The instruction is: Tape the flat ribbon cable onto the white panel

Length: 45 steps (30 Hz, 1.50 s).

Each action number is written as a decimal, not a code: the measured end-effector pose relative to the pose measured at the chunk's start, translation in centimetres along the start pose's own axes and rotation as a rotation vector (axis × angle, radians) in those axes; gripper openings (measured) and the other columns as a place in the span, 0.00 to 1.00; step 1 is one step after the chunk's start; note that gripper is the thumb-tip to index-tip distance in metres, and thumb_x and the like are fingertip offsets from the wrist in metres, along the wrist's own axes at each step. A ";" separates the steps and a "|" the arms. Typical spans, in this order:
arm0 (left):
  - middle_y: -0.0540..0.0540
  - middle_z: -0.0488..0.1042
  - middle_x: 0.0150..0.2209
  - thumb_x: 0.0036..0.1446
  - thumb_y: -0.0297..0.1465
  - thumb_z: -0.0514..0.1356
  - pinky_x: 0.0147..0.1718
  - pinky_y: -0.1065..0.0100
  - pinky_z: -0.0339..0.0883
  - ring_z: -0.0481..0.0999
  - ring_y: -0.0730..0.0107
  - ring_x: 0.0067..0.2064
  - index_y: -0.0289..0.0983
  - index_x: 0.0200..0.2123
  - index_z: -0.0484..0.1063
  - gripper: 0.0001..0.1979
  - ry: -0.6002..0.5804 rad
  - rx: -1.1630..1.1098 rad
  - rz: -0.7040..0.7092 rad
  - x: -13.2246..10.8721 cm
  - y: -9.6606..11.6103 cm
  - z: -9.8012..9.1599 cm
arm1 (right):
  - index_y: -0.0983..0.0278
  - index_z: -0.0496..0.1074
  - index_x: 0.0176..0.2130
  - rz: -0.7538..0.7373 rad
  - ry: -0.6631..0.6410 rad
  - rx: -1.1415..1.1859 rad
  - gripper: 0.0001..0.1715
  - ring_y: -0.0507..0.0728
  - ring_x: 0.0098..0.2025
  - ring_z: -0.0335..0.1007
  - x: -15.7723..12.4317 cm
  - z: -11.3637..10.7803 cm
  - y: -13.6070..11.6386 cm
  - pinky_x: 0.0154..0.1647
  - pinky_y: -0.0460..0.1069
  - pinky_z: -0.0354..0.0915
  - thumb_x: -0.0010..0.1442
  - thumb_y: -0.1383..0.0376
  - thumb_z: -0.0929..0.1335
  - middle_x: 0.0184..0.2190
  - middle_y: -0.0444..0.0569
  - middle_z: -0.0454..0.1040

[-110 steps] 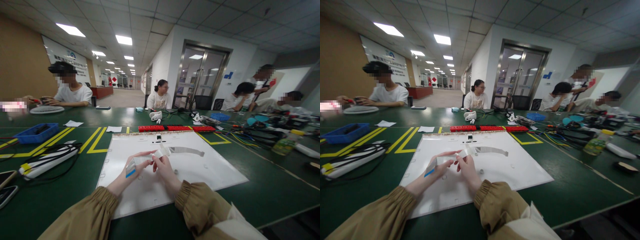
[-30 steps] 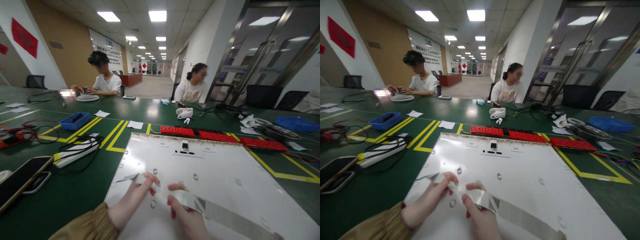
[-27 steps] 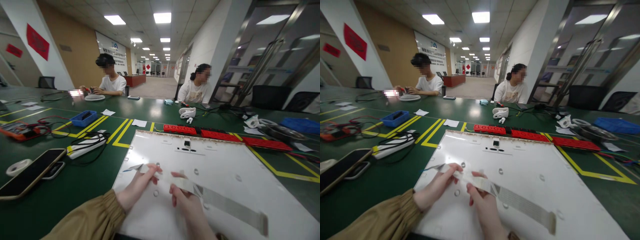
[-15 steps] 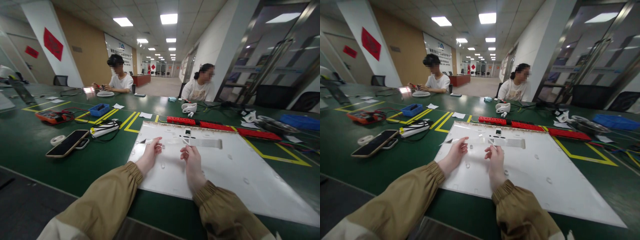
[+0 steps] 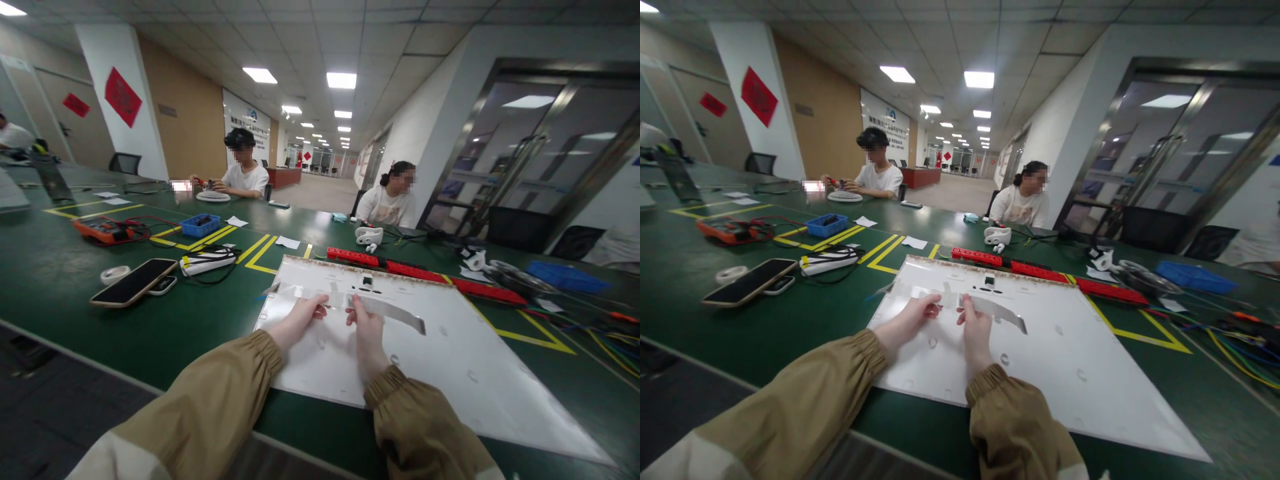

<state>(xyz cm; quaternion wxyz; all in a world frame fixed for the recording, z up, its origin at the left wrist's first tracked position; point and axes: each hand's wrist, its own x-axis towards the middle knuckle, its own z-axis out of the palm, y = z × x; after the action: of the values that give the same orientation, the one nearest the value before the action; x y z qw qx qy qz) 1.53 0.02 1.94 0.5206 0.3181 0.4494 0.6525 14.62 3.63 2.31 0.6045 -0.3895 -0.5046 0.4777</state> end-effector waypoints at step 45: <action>0.51 0.65 0.22 0.46 0.41 0.59 0.23 0.73 0.55 0.63 0.76 0.23 0.36 0.26 0.66 0.13 -0.091 0.144 0.321 0.7 0.7 0.9 | 0.64 0.61 0.19 -0.007 -0.121 -0.018 0.09 0.49 0.15 0.55 0.9 4.0 0.2 0.16 0.44 0.53 0.44 0.61 0.64 0.12 0.39 0.60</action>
<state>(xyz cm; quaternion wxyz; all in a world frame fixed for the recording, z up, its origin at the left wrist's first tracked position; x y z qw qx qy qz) 1.86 0.84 2.88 0.4054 0.4515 0.4141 0.6785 10.69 4.51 3.12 0.5711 -0.3633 -0.5460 0.4937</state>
